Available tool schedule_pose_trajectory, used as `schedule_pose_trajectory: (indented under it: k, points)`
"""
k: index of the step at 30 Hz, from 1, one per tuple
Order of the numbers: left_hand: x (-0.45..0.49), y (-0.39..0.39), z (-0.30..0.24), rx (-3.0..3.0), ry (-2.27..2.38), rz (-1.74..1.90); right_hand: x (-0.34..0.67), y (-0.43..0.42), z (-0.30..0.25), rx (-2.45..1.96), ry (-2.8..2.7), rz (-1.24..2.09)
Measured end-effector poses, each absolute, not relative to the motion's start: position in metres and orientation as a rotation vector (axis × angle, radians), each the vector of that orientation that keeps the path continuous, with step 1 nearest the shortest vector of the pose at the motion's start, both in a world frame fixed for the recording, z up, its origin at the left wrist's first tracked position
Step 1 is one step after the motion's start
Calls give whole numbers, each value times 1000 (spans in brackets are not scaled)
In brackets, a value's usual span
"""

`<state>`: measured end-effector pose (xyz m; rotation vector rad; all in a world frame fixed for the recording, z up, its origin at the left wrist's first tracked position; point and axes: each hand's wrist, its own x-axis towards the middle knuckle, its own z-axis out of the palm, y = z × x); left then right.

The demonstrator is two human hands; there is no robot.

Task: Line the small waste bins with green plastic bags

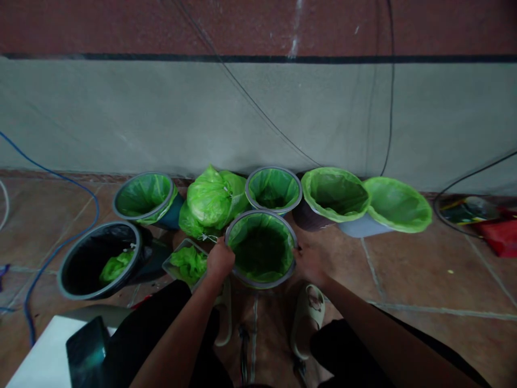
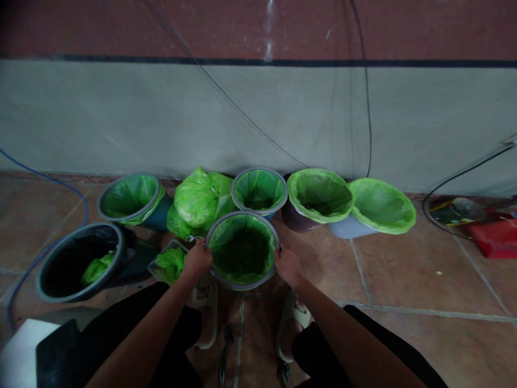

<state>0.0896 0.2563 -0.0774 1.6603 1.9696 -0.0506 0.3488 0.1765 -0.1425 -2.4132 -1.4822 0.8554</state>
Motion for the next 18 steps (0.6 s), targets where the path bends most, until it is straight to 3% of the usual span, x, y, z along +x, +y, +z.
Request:
schedule_pose_trajectory:
  k: [18]
  points:
    - [78,260,-109,1727,1961,-84,342,187,-144,-2524,-1518,896]
